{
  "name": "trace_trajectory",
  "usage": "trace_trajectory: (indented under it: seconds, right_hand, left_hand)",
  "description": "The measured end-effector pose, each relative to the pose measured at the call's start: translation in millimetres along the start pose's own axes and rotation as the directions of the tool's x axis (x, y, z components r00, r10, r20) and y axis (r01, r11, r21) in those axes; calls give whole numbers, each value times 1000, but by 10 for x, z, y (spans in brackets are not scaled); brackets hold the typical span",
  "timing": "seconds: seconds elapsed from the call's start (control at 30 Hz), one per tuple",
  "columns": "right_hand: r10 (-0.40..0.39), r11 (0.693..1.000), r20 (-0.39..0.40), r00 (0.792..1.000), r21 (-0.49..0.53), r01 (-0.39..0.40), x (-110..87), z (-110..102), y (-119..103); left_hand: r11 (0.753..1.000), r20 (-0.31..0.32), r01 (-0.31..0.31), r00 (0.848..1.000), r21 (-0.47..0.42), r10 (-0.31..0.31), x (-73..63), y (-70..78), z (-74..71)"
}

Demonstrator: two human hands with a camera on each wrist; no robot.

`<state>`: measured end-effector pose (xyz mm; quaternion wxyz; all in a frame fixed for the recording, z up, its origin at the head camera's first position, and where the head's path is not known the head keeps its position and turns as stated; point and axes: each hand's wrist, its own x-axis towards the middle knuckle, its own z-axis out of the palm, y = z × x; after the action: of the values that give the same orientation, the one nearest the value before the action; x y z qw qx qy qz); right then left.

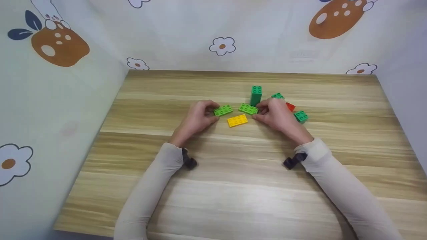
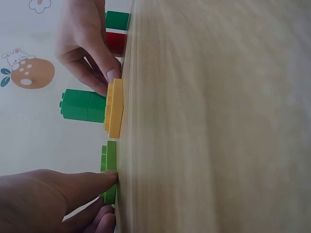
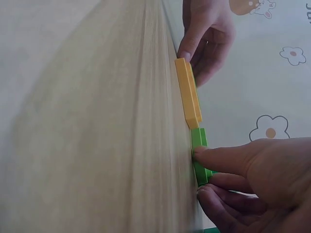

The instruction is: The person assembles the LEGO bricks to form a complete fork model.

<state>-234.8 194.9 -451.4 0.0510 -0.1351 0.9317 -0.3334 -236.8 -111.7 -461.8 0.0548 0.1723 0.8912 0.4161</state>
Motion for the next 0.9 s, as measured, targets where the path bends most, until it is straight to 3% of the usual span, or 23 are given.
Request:
trace_trajectory:
  seconds: [0.43,0.9]
  right_hand:
    - [-6,1000,1,1000,7,6,-4,5,12]
    - [-45,997,-58,997,63,48,-159,-52,38]
  left_hand:
    - [1000,-37,-10,999,-19,10,-2,5,-2]
    - [994,-85,-104,991,24,105,-41,110,44]
